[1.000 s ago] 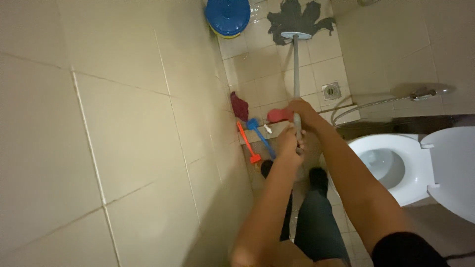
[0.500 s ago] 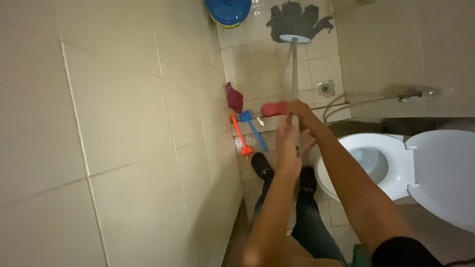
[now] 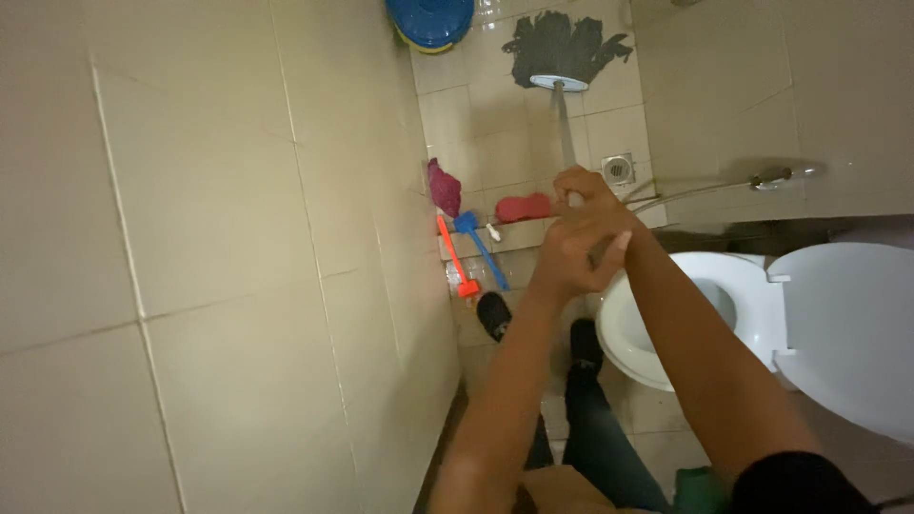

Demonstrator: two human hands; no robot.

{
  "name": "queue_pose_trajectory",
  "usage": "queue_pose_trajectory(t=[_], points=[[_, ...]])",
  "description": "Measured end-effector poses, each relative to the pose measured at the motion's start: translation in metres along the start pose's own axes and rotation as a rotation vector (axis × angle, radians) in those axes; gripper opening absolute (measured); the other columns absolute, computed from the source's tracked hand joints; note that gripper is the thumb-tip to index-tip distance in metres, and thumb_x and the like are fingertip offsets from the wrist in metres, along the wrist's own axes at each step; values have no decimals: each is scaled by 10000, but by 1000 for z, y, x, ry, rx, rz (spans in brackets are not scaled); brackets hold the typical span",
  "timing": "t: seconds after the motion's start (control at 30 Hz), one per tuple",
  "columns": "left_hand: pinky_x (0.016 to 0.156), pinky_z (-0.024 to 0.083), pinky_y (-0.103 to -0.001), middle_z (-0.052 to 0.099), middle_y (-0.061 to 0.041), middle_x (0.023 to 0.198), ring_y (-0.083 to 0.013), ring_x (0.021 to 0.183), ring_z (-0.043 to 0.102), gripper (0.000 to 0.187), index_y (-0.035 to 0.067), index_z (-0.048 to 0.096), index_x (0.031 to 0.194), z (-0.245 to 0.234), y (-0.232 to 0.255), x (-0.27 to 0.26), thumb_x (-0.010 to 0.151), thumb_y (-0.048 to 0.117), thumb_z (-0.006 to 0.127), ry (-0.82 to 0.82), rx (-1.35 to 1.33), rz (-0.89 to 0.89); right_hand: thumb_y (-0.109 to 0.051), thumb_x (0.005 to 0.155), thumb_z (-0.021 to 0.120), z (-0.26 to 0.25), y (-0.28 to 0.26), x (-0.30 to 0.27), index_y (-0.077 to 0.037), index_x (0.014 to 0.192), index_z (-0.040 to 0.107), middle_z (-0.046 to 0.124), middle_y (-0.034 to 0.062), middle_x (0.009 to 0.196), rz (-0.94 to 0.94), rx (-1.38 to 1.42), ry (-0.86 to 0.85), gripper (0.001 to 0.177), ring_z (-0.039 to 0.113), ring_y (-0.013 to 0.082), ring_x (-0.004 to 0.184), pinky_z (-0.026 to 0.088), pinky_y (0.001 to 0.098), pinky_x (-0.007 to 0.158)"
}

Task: Cleaning the bathroom floor and mop head using a mop and water spray hose.

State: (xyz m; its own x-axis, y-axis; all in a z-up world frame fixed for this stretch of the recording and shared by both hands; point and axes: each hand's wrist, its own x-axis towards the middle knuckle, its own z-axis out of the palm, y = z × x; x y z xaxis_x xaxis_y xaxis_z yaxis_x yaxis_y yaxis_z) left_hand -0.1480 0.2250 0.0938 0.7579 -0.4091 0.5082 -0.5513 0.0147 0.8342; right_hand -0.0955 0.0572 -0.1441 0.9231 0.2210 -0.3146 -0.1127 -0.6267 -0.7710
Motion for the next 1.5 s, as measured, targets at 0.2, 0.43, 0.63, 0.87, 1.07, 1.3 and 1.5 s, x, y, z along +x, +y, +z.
queue_pose_trajectory(t=[0.2,0.43,0.63,0.87,1.07,1.3,1.5], points=[[585,403,-451,470,-132,631,-323,570,491,360,26,472,673,40,-11,-40,1018,70,566,98,54,-40,-157,809,732,12,51,-11,-120,905,640,699,32,966,-671,103,304,138,648,260,926,488,385,904],[563,407,-440,511,-134,651,-316,574,518,344,32,496,679,61,4,-45,1020,38,537,181,70,-26,-112,671,819,8,49,-25,-110,742,534,672,27,819,-666,-48,240,294,666,257,855,505,400,843],[563,377,-462,483,-153,647,-344,577,503,346,13,465,677,72,10,-55,1010,19,562,231,137,-55,-116,730,766,-2,7,-59,-77,796,585,643,61,798,-658,114,299,196,610,233,798,498,370,763],[565,393,-463,504,-143,621,-325,543,509,310,30,510,680,77,22,-65,988,21,537,263,186,-30,-127,961,631,15,18,-70,-27,839,572,571,65,833,-269,733,176,169,533,202,769,471,373,738],[613,421,-472,541,-165,666,-354,609,547,300,23,534,703,77,41,-69,1002,50,531,283,259,-7,-193,842,621,7,5,-81,-54,733,477,480,61,717,-657,196,217,228,485,222,684,422,355,662],[535,426,-428,533,-156,638,-309,531,549,306,-3,528,693,87,49,-88,997,23,548,296,222,-76,-251,900,569,10,-6,-107,-62,716,426,473,32,694,-540,365,129,300,462,157,672,410,331,649],[501,407,-418,497,-158,596,-301,497,543,344,1,493,664,91,66,-96,1000,21,563,328,213,-108,-133,732,681,3,-25,-131,-58,730,480,488,75,734,-505,168,130,215,479,209,698,426,349,647]])
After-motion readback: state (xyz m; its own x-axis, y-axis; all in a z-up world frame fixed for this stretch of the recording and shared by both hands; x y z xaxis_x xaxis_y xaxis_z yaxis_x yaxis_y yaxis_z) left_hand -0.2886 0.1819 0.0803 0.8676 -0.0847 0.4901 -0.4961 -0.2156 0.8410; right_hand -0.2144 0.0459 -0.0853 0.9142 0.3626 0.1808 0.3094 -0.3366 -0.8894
